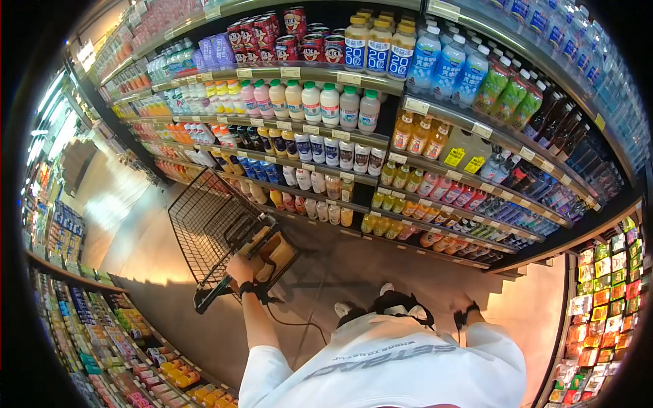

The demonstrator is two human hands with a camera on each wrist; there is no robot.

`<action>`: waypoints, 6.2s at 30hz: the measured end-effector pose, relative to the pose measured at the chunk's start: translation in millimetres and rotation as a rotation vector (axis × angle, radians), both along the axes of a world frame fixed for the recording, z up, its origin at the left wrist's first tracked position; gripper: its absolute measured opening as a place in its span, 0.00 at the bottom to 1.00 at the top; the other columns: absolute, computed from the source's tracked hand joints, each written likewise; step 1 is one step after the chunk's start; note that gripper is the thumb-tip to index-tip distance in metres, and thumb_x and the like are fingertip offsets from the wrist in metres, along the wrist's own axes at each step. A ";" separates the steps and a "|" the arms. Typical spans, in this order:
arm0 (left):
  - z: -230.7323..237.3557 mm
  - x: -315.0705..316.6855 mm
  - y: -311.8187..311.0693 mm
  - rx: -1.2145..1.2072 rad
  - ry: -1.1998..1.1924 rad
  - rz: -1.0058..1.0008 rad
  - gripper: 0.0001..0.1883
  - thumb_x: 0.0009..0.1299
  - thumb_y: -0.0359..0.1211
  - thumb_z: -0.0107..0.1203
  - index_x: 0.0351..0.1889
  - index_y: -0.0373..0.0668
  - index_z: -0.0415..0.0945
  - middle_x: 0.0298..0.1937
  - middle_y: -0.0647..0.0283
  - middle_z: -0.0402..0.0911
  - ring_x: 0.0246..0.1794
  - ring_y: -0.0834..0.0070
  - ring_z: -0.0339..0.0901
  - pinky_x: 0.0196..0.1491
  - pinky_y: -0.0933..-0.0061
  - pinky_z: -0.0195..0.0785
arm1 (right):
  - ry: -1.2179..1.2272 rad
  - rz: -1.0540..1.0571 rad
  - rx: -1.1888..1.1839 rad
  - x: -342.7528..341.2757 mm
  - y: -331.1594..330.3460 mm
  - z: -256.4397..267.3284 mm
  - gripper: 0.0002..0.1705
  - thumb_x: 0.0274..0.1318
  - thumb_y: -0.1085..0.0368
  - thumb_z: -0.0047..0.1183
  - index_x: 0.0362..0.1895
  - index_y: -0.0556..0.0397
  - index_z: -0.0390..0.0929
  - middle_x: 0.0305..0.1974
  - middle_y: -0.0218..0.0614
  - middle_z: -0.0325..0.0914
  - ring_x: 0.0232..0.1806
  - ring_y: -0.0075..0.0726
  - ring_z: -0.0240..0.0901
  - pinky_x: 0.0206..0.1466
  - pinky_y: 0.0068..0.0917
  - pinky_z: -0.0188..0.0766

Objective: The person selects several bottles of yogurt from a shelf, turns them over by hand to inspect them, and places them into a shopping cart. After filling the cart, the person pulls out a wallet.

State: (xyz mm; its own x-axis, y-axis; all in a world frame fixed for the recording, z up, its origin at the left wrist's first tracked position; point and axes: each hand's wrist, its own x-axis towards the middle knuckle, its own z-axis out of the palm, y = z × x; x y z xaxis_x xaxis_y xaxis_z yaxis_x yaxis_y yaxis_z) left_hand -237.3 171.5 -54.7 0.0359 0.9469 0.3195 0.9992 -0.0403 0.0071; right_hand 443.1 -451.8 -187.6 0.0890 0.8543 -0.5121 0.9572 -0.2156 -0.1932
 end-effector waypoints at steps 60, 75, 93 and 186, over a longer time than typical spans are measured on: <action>281.4 65.6 148.8 -0.311 -0.755 -0.652 0.11 0.74 0.30 0.61 0.51 0.36 0.83 0.44 0.51 0.87 0.45 0.56 0.86 0.47 0.59 0.77 | 0.343 -0.044 2.048 -170.1 707.6 623.6 0.19 0.68 0.71 0.65 0.60 0.56 0.80 0.61 0.40 0.82 0.61 0.36 0.80 0.67 0.34 0.75; 335.8 141.9 130.0 0.125 -1.030 -1.068 0.48 0.51 0.37 0.82 0.71 0.41 0.71 0.71 0.51 0.75 0.64 0.51 0.79 0.61 0.60 0.79 | 2.102 -0.502 0.247 -325.3 743.7 432.9 0.23 0.81 0.56 0.49 0.66 0.60 0.74 0.56 0.37 0.83 0.56 0.27 0.81 0.58 0.28 0.77; 338.5 162.7 126.5 0.105 -0.985 -0.858 0.36 0.52 0.38 0.84 0.58 0.37 0.81 0.54 0.54 0.88 0.50 0.62 0.89 0.53 0.67 0.81 | 2.164 -0.524 0.105 -338.6 737.8 415.7 0.17 0.78 0.55 0.52 0.63 0.45 0.77 0.55 0.28 0.83 0.58 0.25 0.80 0.60 0.31 0.79; 354.0 169.4 149.6 -0.409 -2.034 -0.620 0.20 0.83 0.42 0.57 0.64 0.38 0.72 0.53 0.66 0.83 0.49 0.84 0.79 0.50 0.78 0.73 | 1.371 -0.056 0.791 -338.0 685.8 467.9 0.58 0.49 0.73 0.77 0.81 0.58 0.56 0.73 0.49 0.65 0.73 0.45 0.67 0.74 0.43 0.67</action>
